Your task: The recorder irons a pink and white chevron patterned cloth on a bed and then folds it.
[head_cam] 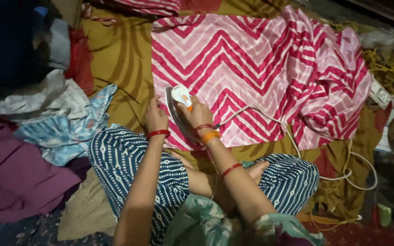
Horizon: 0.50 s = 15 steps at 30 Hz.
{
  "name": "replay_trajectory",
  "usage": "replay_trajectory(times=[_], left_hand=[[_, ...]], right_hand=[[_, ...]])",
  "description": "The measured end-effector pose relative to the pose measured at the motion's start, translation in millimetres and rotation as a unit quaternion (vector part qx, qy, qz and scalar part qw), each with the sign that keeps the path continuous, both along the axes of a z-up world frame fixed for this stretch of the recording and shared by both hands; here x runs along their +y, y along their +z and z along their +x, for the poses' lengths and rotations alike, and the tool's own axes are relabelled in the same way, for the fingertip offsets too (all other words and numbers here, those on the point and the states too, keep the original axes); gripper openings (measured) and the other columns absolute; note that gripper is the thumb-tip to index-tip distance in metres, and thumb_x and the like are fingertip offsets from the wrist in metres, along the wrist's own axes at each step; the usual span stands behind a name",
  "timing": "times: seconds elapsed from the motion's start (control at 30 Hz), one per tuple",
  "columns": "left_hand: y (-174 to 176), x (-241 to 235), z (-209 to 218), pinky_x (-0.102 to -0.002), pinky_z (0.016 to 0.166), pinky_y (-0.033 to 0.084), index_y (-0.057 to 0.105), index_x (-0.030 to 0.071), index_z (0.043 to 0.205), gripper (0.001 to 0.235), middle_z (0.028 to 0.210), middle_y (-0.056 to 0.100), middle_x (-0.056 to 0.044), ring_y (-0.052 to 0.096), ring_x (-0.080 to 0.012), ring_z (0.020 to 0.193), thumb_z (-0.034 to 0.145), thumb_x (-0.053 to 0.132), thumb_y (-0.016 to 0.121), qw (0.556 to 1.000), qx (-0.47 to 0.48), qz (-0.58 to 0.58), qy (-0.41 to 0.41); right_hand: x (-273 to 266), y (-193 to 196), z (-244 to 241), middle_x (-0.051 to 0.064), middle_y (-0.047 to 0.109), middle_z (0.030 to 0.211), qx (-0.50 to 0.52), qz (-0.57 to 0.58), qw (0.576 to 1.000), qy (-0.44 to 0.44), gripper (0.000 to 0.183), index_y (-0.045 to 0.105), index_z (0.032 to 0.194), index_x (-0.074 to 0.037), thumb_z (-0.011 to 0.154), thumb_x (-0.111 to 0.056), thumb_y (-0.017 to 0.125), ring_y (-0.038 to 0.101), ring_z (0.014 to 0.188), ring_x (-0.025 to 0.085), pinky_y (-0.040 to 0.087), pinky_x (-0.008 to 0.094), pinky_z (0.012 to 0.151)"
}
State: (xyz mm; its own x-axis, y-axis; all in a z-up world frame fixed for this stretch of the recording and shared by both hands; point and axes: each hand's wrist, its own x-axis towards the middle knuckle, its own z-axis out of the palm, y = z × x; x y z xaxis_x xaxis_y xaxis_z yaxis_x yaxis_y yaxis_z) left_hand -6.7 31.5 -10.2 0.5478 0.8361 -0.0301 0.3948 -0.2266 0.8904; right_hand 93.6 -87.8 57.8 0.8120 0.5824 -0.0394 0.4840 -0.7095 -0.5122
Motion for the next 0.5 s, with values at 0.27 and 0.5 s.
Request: replay_trajectory(times=[0.27,0.5], left_hand=[[0.6,-3.5,-0.6,-0.044,0.09,0.053,0.063,0.013,0.13,0.047,0.116,0.073,-0.014,0.07,-0.032,0.105,0.086,-0.001,0.059,0.998,0.042,0.012,-0.044],[-32.6,-6.4,23.5,-0.045,0.09,0.054,0.067,0.013,0.124,0.036,0.119,0.073,-0.014,0.07,-0.0342,0.109,0.091,0.001,0.057,0.995,0.056,0.046,-0.065]], right_hand=[[-48.9,5.9,-41.0,0.026,0.072,0.084,0.046,-0.015,0.998,-0.027,0.051,0.062,0.121,-0.006,0.094,-0.05,0.065,0.071,0.077,0.046,0.055,0.055,0.064],[-41.9,3.8,-35.7,0.025,0.073,0.083,0.024,-0.039,0.998,-0.039,0.052,0.062,0.122,-0.007,0.094,-0.052,0.064,0.072,0.076,0.045,0.056,0.055,0.063]])
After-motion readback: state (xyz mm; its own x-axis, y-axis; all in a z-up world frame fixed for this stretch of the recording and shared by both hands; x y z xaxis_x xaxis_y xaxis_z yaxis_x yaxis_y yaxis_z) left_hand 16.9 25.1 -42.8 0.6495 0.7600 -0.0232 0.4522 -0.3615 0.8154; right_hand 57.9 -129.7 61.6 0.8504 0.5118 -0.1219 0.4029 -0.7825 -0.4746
